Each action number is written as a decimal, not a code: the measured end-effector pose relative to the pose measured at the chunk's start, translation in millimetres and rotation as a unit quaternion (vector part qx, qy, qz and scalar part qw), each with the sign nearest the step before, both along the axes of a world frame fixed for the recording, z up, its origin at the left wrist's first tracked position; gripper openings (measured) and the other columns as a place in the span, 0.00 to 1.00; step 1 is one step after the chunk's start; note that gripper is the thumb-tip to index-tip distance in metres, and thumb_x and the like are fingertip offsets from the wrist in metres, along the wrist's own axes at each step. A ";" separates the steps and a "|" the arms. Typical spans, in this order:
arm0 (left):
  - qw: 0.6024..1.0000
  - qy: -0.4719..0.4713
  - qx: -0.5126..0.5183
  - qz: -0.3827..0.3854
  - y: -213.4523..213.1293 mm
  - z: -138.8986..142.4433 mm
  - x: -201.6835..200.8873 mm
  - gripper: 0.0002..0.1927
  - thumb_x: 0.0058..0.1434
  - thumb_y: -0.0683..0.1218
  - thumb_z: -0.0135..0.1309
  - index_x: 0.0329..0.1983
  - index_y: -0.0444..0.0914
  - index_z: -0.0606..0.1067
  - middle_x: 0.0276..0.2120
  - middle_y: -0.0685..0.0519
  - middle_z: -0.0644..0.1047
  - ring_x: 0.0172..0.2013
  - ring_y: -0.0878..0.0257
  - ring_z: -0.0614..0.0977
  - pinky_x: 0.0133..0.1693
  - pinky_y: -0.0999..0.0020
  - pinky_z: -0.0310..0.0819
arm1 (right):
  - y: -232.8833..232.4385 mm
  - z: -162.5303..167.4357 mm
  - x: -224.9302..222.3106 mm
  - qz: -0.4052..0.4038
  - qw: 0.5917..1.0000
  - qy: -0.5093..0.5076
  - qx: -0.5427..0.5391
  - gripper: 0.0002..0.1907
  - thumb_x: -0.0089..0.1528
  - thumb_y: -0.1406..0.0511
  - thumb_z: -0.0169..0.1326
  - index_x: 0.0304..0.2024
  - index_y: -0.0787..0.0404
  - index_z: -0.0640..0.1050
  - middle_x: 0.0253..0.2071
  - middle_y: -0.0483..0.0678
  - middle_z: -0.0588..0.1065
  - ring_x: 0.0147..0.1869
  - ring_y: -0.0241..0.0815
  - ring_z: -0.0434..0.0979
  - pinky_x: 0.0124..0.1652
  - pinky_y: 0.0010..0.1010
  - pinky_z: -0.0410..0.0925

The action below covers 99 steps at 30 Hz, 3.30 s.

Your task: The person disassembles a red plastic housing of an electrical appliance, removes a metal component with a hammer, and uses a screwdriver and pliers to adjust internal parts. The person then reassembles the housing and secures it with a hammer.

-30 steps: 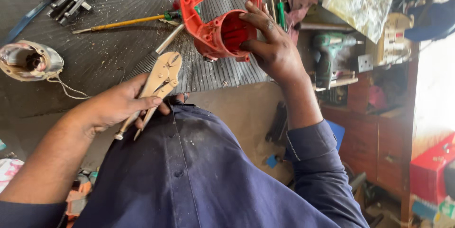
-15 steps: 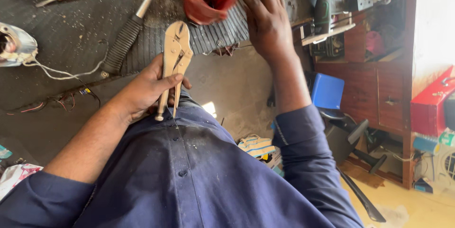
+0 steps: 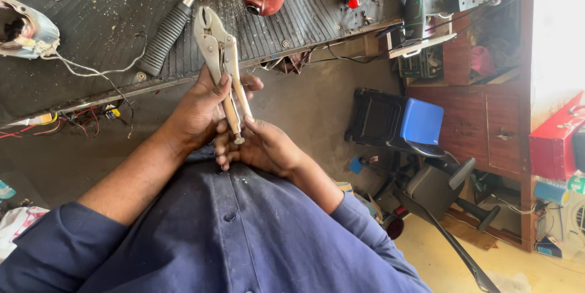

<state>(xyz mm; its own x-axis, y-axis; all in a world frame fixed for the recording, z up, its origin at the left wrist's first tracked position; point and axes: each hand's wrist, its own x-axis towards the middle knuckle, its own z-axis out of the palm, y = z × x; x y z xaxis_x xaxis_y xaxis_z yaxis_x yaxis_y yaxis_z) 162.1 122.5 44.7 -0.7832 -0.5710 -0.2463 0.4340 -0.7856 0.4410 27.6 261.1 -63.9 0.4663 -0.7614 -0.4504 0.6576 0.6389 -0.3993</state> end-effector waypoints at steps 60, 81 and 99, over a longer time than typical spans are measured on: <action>0.664 -0.611 -0.421 0.100 66.3 -52.2 32.8 0.17 0.62 0.54 0.61 0.40 0.35 0.77 0.30 0.49 0.82 0.29 0.64 0.83 0.32 0.67 0.76 | -107.1 -25.6 -33.3 -0.014 0.997 0.029 -0.074 0.21 0.77 0.61 0.43 0.66 0.68 0.65 0.52 0.59 0.75 0.62 0.59 0.77 0.62 0.55 0.70; 0.715 -0.550 -0.306 0.304 137.1 -111.8 -40.1 0.17 0.75 0.52 0.55 0.36 0.35 0.74 0.26 0.50 0.76 0.24 0.60 0.76 0.29 0.65 0.69 | -104.1 -51.5 -80.2 0.085 0.993 -0.037 -0.072 0.22 0.77 0.60 0.43 0.67 0.68 0.64 0.54 0.58 0.73 0.64 0.62 0.75 0.65 0.58 0.69; 0.881 -0.309 -0.044 0.355 140.7 -125.9 -49.9 0.23 0.79 0.58 0.48 0.34 0.36 0.72 0.21 0.56 0.75 0.20 0.70 0.73 0.24 0.75 0.66 | -99.5 -47.2 -87.0 0.084 0.992 -0.003 -0.094 0.21 0.77 0.61 0.40 0.68 0.66 0.63 0.54 0.58 0.72 0.65 0.60 0.74 0.63 0.58 0.70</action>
<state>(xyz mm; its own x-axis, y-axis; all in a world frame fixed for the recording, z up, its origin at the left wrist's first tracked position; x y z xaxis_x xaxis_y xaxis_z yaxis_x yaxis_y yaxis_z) 112.2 263.3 -81.2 0.0467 -0.9015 -0.4303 0.4583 -0.3634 0.8111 -59.4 161.6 -111.1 0.5960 -0.7430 -0.3047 0.5501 0.6542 -0.5191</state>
